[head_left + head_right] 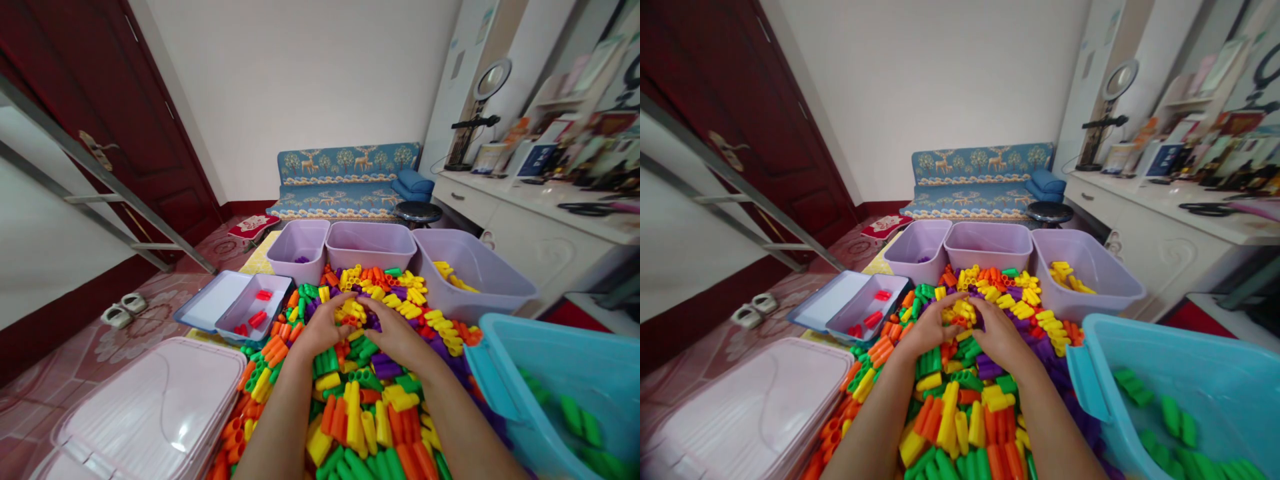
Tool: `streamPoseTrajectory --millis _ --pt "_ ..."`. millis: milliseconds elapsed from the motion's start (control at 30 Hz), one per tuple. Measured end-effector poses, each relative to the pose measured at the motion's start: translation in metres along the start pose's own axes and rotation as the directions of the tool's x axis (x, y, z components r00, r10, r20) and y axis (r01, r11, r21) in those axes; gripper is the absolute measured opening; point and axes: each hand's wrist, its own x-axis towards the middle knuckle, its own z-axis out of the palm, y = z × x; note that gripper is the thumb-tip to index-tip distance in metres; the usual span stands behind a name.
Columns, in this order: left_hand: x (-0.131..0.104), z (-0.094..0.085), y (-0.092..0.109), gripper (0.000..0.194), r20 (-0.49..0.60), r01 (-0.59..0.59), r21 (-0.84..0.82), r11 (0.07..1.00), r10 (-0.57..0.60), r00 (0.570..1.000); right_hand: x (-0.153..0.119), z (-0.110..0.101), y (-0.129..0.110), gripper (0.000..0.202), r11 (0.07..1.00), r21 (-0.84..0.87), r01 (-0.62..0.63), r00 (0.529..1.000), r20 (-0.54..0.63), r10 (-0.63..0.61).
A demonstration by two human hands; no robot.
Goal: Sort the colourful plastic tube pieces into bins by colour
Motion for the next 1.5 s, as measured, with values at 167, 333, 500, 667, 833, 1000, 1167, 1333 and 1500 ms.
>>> streamPoseTrajectory --millis 167,333,500,667,833,1000,1167,1333,1500 --pt "0.002 0.001 0.01 0.064 0.003 0.06 -0.262 0.963 -0.061 0.998 0.003 -0.003 -0.001 0.066 0.997 0.081 -0.02 0.999 -0.037 0.023" --pt "0.004 0.0 0.012 0.065 -0.015 0.035 -0.473 0.88 -0.048 0.999 0.006 -0.002 -0.008 0.058 0.961 0.275 -0.024 0.996 -0.075 0.046" --pt "0.005 0.0 0.011 0.066 -0.013 0.07 -0.5 0.863 -0.088 0.996 0.006 -0.005 -0.013 0.05 0.919 0.391 -0.054 0.997 -0.037 0.074" --pt "0.006 0.003 0.009 0.065 -0.019 0.115 -0.452 0.884 -0.139 0.99 0.004 -0.007 -0.02 0.05 0.923 0.375 -0.087 0.996 0.003 0.093" --pt "0.008 0.005 0.008 0.059 -0.104 0.118 -0.301 0.946 -0.155 0.982 0.003 -0.006 -0.026 0.057 0.939 0.333 -0.084 0.996 0.027 0.08" --pt "0.01 0.003 0.005 0.06 -0.246 0.078 -0.312 0.947 -0.159 0.956 0.003 -0.003 -0.026 0.048 0.941 0.33 -0.07 0.997 -0.004 0.076" --pt "0.009 0.002 0.002 0.063 -0.216 0.08 -0.523 0.849 -0.222 0.951 0.003 -0.003 -0.033 0.05 0.99 0.137 0.018 0.99 -0.143 0.002" --pt "0.005 0.002 0.008 0.058 -0.199 0.079 -0.598 0.798 -0.243 0.949 0.002 0.001 -0.038 0.055 0.968 -0.103 0.227 0.959 -0.149 -0.241" --pt "0.006 0.001 0.006 0.057 -0.141 0.11 -0.617 0.779 -0.246 0.959 0.003 -0.001 -0.036 0.02 0.965 -0.118 0.235 0.947 -0.196 -0.255"
